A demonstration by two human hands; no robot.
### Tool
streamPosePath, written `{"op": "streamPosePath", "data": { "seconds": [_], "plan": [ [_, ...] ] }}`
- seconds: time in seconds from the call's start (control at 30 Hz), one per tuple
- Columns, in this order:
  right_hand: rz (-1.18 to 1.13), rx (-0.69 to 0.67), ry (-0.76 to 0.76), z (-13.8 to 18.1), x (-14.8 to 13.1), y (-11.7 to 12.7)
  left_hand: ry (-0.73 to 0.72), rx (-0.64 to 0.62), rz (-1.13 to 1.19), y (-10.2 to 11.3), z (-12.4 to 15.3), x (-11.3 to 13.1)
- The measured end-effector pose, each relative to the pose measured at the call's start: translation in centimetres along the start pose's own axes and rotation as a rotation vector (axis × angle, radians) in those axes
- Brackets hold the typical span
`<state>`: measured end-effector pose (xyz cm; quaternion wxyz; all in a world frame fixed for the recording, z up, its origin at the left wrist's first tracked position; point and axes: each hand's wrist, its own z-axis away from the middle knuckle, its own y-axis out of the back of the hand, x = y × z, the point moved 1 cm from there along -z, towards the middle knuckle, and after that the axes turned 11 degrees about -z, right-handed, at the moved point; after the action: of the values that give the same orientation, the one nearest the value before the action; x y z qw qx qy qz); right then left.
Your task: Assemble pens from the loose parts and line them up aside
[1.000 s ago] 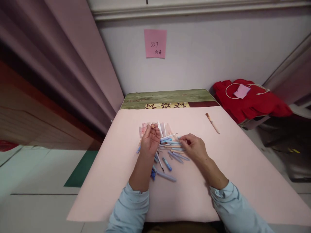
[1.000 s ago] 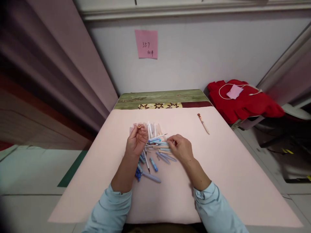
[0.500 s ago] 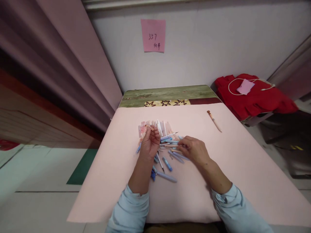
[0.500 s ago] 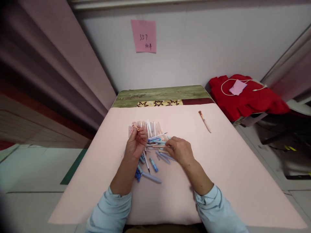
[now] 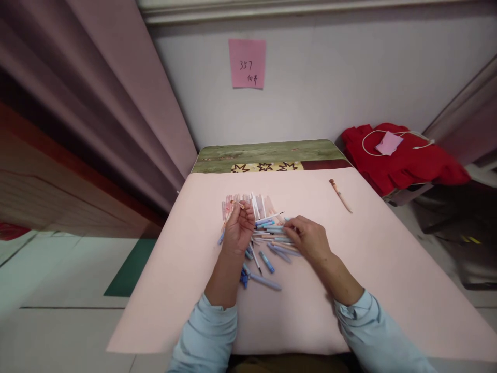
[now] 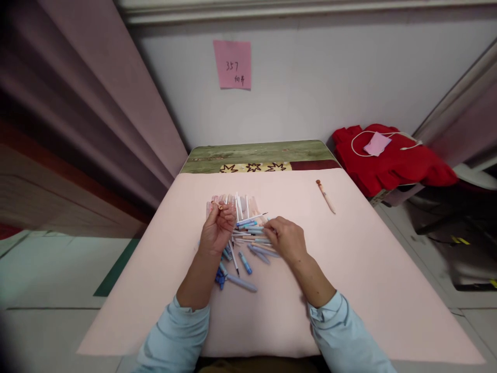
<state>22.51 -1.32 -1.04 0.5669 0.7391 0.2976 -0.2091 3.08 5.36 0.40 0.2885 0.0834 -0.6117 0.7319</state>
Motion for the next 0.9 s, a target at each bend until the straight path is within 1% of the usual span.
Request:
{"op": "streamPosePath", "data": {
  "seconds": [0.07, 0.13, 0.27, 0.4, 0.53, 0.7, 0.8, 0.9],
  "plan": [
    [0.003, 0.056, -0.035, -0.6, -0.3, 0.1, -0.009, 0.003, 0.005, 0.0, 0.0, 0.1],
    [0.047, 0.069, -0.044, -1.6, -0.7, 0.1, -0.021, 0.004, 0.011, 0.0, 0.0, 0.2],
    [0.203, 0.005, -0.021, -3.6, -1.6, -0.6, -0.039, 0.002, 0.005, 0.2, -0.2, 0.2],
    [0.290, -0.078, 0.000, -4.5, -1.3, -1.7, -0.049, 0.003, -0.009, 0.8, -0.5, 0.3],
    [0.282, -0.085, 0.026, -4.5, -0.6, -2.4, -0.030, 0.006, -0.005, 0.7, -0.5, 0.1],
    [0.269, -0.061, 0.055, -4.6, -0.7, -2.6, 0.007, 0.004, -0.014, 0.3, -0.1, -0.1],
    [0.242, -0.034, 0.082, -4.6, -0.6, -2.2, 0.003, 0.016, -0.022, 0.3, -0.1, -0.1],
    [0.150, 0.042, 0.074, -4.2, -0.2, -1.3, -0.010, 0.020, -0.035, 0.4, -0.1, -0.1]
  ]
}}
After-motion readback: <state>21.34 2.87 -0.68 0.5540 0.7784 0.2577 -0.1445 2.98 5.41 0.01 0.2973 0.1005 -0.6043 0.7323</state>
